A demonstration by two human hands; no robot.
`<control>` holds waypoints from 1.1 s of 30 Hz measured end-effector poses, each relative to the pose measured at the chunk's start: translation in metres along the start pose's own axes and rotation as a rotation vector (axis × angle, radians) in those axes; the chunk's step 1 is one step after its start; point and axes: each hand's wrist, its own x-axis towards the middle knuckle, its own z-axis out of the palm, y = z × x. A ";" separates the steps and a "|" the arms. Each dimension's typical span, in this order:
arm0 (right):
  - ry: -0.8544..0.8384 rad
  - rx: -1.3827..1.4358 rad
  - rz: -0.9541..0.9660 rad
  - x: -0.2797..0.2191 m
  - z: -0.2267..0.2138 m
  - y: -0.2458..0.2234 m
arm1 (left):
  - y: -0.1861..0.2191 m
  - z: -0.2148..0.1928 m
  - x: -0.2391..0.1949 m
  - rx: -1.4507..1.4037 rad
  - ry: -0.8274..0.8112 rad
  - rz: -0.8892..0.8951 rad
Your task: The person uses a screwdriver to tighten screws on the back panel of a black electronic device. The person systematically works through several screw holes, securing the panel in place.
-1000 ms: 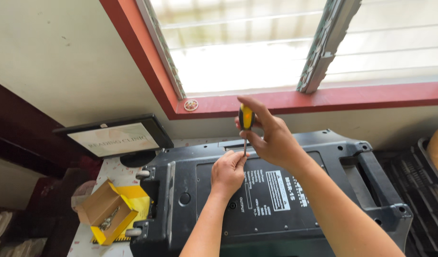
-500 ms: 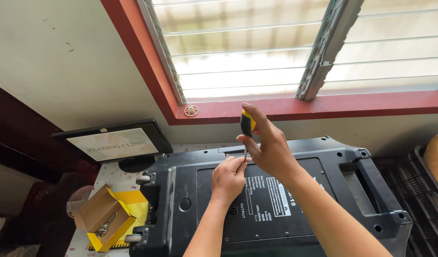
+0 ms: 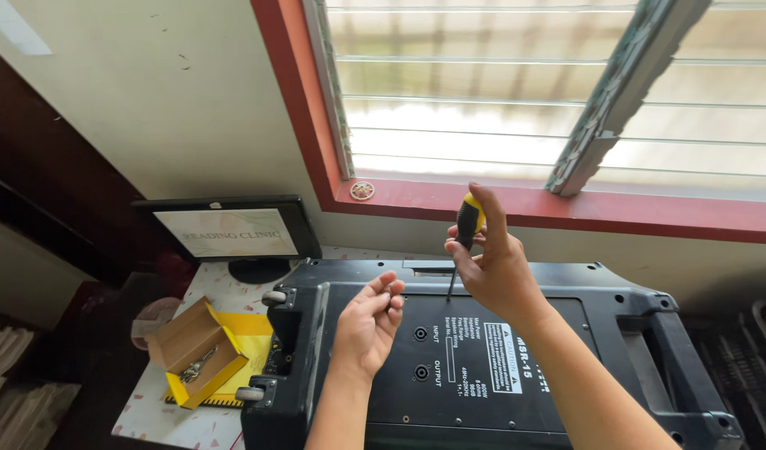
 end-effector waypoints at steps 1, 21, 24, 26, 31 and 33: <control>-0.007 0.006 -0.004 0.001 0.001 0.000 | 0.000 -0.005 -0.006 -0.001 0.006 0.007; 0.163 0.215 -0.037 0.010 -0.017 -0.022 | -0.016 -0.026 -0.086 0.289 0.026 -0.070; 0.158 0.415 0.043 -0.002 -0.029 -0.046 | -0.020 -0.039 -0.081 0.313 -0.016 -0.041; 0.163 0.449 0.104 -0.014 -0.032 -0.052 | -0.021 -0.039 -0.083 0.352 0.020 -0.036; 0.183 0.725 0.329 -0.037 -0.031 -0.025 | -0.012 -0.029 -0.095 0.316 0.144 -0.104; 0.206 0.895 0.471 -0.041 -0.030 -0.004 | -0.009 -0.027 -0.097 0.286 0.062 -0.115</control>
